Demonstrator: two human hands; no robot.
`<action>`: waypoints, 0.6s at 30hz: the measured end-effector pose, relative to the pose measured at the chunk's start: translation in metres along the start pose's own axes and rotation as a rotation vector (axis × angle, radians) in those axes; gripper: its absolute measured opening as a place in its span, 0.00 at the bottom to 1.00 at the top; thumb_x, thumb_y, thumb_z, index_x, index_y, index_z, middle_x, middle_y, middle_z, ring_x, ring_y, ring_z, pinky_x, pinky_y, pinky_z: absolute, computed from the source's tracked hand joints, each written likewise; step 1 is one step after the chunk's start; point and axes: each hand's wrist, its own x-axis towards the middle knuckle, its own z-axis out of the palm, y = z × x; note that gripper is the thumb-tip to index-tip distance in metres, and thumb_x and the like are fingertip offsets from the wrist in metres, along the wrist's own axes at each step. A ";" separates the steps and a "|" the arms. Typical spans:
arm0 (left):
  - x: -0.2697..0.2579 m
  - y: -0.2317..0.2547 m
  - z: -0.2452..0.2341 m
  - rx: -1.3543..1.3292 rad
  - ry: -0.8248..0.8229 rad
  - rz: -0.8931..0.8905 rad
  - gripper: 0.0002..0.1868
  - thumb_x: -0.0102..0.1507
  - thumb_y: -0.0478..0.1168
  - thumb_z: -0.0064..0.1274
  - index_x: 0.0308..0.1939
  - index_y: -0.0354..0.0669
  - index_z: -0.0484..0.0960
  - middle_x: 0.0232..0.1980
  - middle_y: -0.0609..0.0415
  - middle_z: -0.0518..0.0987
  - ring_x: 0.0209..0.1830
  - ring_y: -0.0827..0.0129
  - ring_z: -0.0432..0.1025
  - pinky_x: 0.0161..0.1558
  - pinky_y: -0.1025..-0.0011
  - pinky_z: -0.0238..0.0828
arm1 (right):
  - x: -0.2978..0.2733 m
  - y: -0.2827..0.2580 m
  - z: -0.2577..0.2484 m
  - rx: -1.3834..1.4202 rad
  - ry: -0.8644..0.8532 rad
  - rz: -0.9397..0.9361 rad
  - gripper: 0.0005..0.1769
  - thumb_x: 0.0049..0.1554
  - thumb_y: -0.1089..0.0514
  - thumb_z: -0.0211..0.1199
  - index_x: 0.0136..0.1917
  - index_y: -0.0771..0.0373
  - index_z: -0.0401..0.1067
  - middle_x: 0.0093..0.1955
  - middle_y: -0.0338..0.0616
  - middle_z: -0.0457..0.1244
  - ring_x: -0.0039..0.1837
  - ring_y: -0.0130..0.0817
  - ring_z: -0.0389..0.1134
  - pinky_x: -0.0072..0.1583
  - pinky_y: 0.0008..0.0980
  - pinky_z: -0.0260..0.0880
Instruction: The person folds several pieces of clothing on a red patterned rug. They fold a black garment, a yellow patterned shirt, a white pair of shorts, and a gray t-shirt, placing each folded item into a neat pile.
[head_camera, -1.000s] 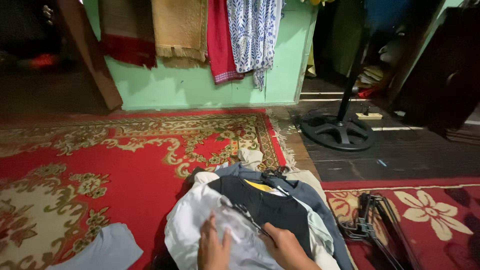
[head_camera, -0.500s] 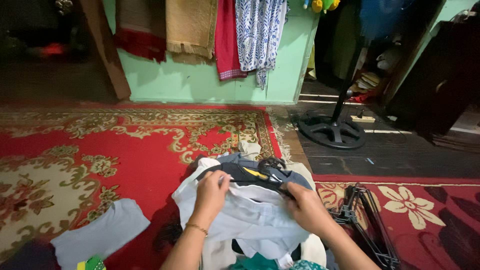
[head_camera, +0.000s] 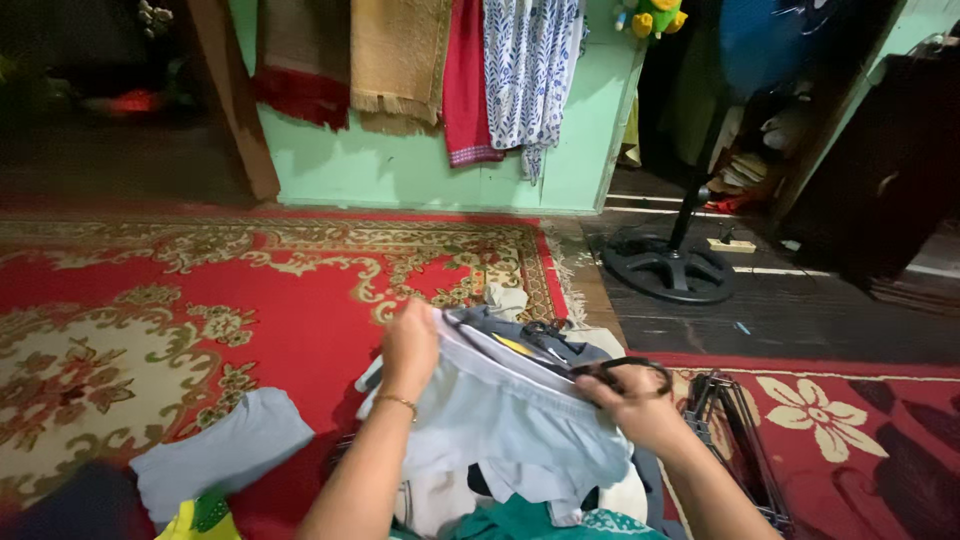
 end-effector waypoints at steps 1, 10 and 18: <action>-0.002 -0.008 0.004 -0.104 -0.039 -0.070 0.09 0.66 0.38 0.44 0.37 0.37 0.78 0.33 0.41 0.82 0.36 0.47 0.79 0.40 0.53 0.75 | 0.001 0.005 0.001 0.127 0.023 -0.086 0.16 0.59 0.48 0.66 0.47 0.63 0.82 0.34 0.41 0.68 0.37 0.26 0.64 0.42 0.31 0.65; -0.011 0.029 0.031 -0.501 -0.292 0.137 0.27 0.72 0.58 0.32 0.57 0.47 0.81 0.48 0.54 0.85 0.36 0.68 0.77 0.38 0.72 0.73 | 0.012 0.033 -0.015 0.693 0.049 -0.247 0.13 0.62 0.55 0.61 0.50 0.66 0.79 0.42 0.35 0.69 0.46 0.23 0.66 0.51 0.27 0.65; -0.046 0.127 0.000 -0.884 -0.589 0.159 0.19 0.71 0.45 0.46 0.63 0.42 0.78 0.39 0.52 0.82 0.27 0.78 0.70 0.29 0.80 0.67 | 0.014 0.045 -0.054 0.812 0.039 -0.158 0.15 0.61 0.53 0.60 0.57 0.63 0.75 0.47 0.37 0.70 0.51 0.27 0.69 0.53 0.30 0.65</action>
